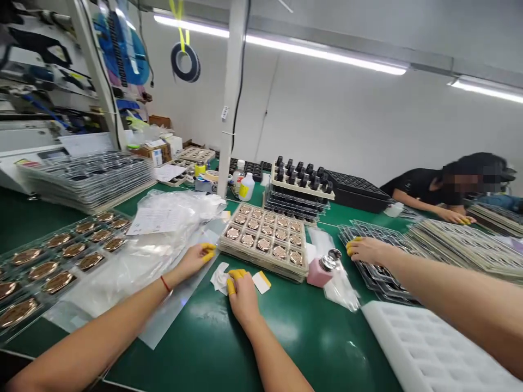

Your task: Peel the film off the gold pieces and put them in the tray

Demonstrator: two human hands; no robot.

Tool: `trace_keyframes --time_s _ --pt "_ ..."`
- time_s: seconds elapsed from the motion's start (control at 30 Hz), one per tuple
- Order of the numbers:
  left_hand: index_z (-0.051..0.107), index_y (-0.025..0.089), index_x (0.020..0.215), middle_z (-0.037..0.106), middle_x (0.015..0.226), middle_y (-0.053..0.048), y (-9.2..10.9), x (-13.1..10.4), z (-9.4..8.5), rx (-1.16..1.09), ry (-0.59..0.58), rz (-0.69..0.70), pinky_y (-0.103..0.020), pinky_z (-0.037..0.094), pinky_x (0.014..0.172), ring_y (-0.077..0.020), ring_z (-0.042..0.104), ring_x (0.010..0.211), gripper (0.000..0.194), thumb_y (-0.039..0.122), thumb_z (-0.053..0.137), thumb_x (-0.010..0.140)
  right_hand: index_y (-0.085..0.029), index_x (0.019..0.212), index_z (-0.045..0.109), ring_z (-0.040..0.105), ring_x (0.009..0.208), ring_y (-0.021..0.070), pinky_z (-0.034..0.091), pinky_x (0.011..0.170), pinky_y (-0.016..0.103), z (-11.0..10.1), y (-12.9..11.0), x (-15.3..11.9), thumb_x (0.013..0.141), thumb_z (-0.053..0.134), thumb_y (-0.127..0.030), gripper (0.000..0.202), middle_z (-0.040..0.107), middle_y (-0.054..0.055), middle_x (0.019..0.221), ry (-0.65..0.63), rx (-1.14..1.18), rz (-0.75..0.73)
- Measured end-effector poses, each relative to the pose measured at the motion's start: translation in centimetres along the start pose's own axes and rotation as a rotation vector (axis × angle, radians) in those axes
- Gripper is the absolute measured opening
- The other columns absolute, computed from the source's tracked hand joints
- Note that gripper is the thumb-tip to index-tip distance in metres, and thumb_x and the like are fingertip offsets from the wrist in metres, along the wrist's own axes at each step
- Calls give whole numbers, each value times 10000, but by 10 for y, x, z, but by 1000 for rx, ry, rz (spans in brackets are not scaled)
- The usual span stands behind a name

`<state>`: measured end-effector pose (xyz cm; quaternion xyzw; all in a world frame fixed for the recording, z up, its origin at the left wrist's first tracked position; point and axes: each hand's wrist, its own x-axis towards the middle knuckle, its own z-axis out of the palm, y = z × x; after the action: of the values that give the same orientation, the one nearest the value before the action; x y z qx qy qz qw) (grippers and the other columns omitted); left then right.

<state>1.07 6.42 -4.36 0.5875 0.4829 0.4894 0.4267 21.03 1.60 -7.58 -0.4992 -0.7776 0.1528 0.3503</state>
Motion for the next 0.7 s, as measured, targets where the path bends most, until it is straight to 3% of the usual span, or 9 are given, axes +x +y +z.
trace_keyframes --time_s 0.07,0.13,0.23,0.33,0.43,0.57,0.63,0.7 --pt "675 174 868 685 904 -82 -10 -2 -6 147 2 26 -414 456 882 -263 610 884 210 215 608 673 -192 1154 537 475 1022 268 408 893 458 0 0 -2 881 418 -227 300 562 122 1058 160 39 54" --pt "665 176 915 665 996 -101 -14 -3 -17 282 15 49 -450 392 959 -293 570 984 239 214 558 706 -204 1223 485 440 1085 269 377 937 475 0 -5 -3 881 419 -235 350 530 124 1124 227 65 39" --pt "653 157 920 641 1060 -140 -14 -4 -28 450 13 91 -497 306 1022 -332 496 1101 248 183 494 731 -230 1166 539 442 1083 256 383 936 441 1 -15 -4 850 492 -214 319 543 91 1149 104 65 -76" --pt "651 158 876 637 1093 -136 -10 -3 -30 583 -41 134 -495 234 1073 -334 444 1181 238 153 469 722 -234 1026 615 474 1014 242 406 879 403 3 -20 -2 815 553 -180 227 596 59 1076 -28 25 -98" --pt "622 132 977 616 1154 -145 2 6 -25 721 -104 121 -494 254 1068 -327 469 1173 292 214 445 760 -227 973 630 479 986 219 404 860 369 5 -18 0 817 567 -170 178 614 43 1021 -62 3 -62" --pt "452 117 1237 493 1324 -150 28 41 -9 743 -109 60 -433 320 1043 -282 431 1232 458 338 369 844 -213 935 646 474 977 209 396 849 343 6 -15 0 825 571 -181 137 621 39 994 -72 10 -38" --pt "434 121 1243 500 1309 -145 36 63 4 741 -109 0 -410 354 1016 -265 434 1229 430 319 348 872 -213 928 652 472 981 211 393 848 341 6 -16 0 819 572 -166 143 624 39 990 -79 19 -28" --pt "526 129 1129 605 1145 -124 39 82 16 739 -153 -87 -392 437 922 -243 546 1084 333 316 396 887 -215 919 655 473 979 212 392 846 339 5 -16 0 815 566 -144 154 629 36 984 -88 26 -19"
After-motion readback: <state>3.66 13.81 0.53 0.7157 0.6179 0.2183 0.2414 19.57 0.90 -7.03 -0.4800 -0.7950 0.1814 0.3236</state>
